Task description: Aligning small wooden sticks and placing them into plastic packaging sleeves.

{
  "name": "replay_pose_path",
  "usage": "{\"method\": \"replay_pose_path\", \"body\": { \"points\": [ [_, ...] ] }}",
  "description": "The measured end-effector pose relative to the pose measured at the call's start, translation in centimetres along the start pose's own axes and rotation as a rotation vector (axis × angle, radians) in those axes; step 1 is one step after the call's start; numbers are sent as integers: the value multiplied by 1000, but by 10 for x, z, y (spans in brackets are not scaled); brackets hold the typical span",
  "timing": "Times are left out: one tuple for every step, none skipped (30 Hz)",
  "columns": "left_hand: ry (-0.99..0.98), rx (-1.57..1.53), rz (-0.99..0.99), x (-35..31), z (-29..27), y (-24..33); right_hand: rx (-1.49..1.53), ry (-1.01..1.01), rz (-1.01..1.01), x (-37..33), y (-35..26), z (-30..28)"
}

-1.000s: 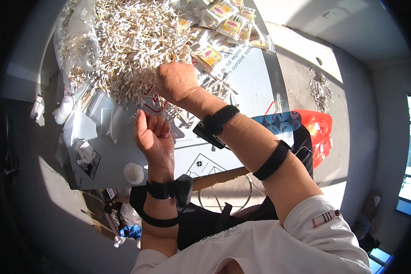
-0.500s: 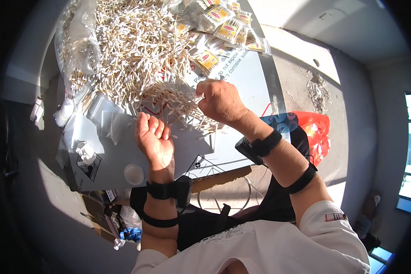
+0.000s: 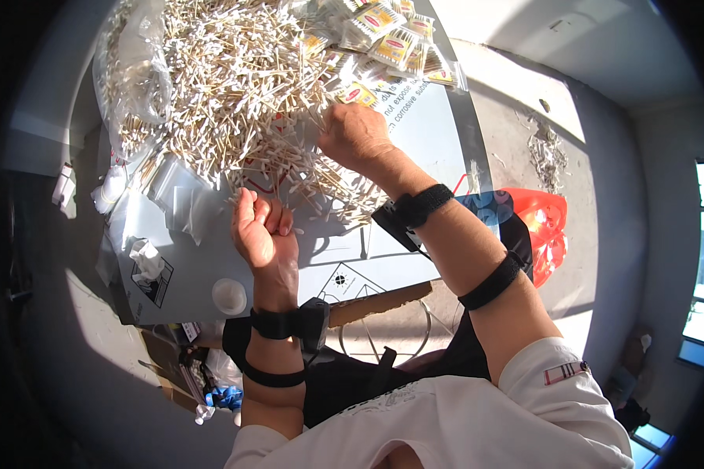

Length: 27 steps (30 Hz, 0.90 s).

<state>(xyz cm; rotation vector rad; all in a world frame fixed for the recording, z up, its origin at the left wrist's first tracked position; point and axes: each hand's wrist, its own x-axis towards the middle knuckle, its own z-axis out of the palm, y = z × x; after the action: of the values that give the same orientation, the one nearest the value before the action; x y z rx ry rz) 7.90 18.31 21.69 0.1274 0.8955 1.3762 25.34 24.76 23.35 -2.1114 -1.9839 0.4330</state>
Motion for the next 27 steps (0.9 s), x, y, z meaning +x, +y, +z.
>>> {"method": "replay_pose_path", "body": {
  "points": [
    [5, 7, 10, 0, -1, 0, -8, -11, -6, -5, 2, -2],
    [8, 6, 14, 0, -2, 1, -7, -13, -11, -10, 3, -4],
    [6, 5, 14, -1, -1, 0, 33, 14, -14, -14, 6, -9],
    [6, 4, 15, -1, 0, 0, 73, 40, -19, -16, 7, -11],
    [6, 5, 17, -1, 1, 0, 112, 156, -73, -15, 7, -7],
    [9, 3, 9, -2, 2, 1, 110, 156, -73, -14, 0, -8],
    [16, 2, 4, -2, 1, 2, 133, 130, -152, -12, -11, -10],
    [19, 3, 6, -2, 0, 3, 157, 104, -231, -9, -21, -9],
    [-18, -36, -14, -2, 1, 2, 77, 144, -342, -7, -25, -4],
    [-51, -72, -31, -1, 1, 1, 1, 180, -456, -4, -31, 1],
    [-53, -72, -33, 0, 2, 0, -38, 172, -443, -3, -39, 7],
    [-63, -75, -24, 0, 1, 0, -35, 170, -444, 1, -43, 11],
    [-75, -78, -17, 0, 0, 0, -82, 77, -377, 6, -45, 13],
    [-74, -78, -18, 1, 1, -1, -131, -15, -309, 8, -46, 13],
    [-57, -82, -24, 1, 0, 1, -97, -33, -235, 4, -53, 5],
    [-41, -87, -31, 2, -1, 3, -95, -36, -239, 0, -50, 4],
    [-37, -88, -29, 2, -2, 4, -79, 1, -250, -5, -44, 3],
    [-39, -82, -26, 1, 0, 3, -72, 43, -255, -10, -35, -3],
    [-37, -74, -19, 1, 0, 3, -48, 33, -270, -17, -27, -9],
    [-37, -77, -18, 1, 0, 3, -50, 33, -272, -23, -21, -13],
    [-16, -55, 3, 0, 0, 3, -54, 2, -257, -29, -16, -17],
    [2, -36, 21, 0, 1, 3, -62, -28, -240, -34, -10, -21],
    [1, -39, 23, 0, 1, 3, -78, -55, -232, -37, -7, -25],
    [9, -43, 23, 0, 2, 3, -81, -53, -233, -37, -3, -27],
    [18, -47, 24, -1, 3, 3, 3, -5, -260, -36, 0, -28],
    [17, -49, 27, 0, 1, 2, 88, 43, -287, -33, 2, -30],
    [3, -85, 21, 2, -2, 0, 83, 65, -273, -25, -2, -30]
  ]
}}
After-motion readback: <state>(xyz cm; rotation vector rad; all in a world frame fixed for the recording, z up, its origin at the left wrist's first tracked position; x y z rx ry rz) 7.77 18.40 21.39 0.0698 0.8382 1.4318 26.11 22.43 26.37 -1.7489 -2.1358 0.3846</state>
